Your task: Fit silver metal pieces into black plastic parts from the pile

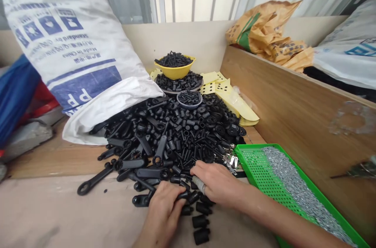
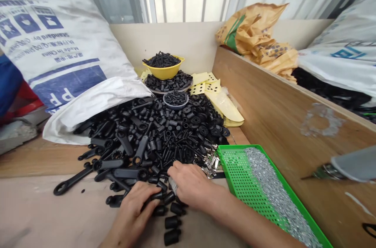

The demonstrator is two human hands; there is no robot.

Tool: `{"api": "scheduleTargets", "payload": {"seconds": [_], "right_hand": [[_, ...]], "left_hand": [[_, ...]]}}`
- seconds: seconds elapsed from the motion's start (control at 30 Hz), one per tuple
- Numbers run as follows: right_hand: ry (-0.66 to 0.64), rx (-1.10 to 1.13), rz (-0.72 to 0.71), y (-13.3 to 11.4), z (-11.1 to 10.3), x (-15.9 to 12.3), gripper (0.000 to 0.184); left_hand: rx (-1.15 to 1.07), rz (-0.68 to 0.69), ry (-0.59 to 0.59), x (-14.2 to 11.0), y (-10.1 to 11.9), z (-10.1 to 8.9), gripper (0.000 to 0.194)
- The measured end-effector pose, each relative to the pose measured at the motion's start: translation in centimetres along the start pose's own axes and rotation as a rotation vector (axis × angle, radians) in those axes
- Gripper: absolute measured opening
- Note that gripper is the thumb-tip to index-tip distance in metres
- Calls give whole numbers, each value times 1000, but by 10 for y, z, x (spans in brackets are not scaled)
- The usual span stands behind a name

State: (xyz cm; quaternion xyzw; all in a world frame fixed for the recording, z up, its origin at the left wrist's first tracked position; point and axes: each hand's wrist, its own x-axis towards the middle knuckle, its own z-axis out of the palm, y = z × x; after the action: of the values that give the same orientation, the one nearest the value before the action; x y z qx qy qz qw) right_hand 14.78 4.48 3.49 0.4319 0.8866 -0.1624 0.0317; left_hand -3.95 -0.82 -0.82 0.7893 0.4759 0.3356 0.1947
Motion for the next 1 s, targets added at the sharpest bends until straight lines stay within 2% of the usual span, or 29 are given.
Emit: {"api": "scheduleTargets", "payload": {"seconds": [0.13,0.33,0.43,0.67,0.8,0.9,1.0], "right_hand": [[-9,-25,-31,-4,-1,6,34],[19,122,-130,-4,-3,-15,26],[14,160,-153,-6,2,-22,27],[43,312,-135,-12,14,-25,32],[83,431,-113,-13,19,-29,32],[122,585,-70,-16,21,-31,21],[149,812,-37,-20,25,-30,18]], "left_hand": [[-8,-38,4,0,1,2,15],[-217,-252,50,4,4,-9,13],[-274,-264,30,4,7,-10,13],[-293,-173,26,0,11,-4,20],[-268,-118,88,-2,14,-4,17],[-184,15,166,-4,16,-2,18],[-62,194,247,-6,18,1,20]]}}
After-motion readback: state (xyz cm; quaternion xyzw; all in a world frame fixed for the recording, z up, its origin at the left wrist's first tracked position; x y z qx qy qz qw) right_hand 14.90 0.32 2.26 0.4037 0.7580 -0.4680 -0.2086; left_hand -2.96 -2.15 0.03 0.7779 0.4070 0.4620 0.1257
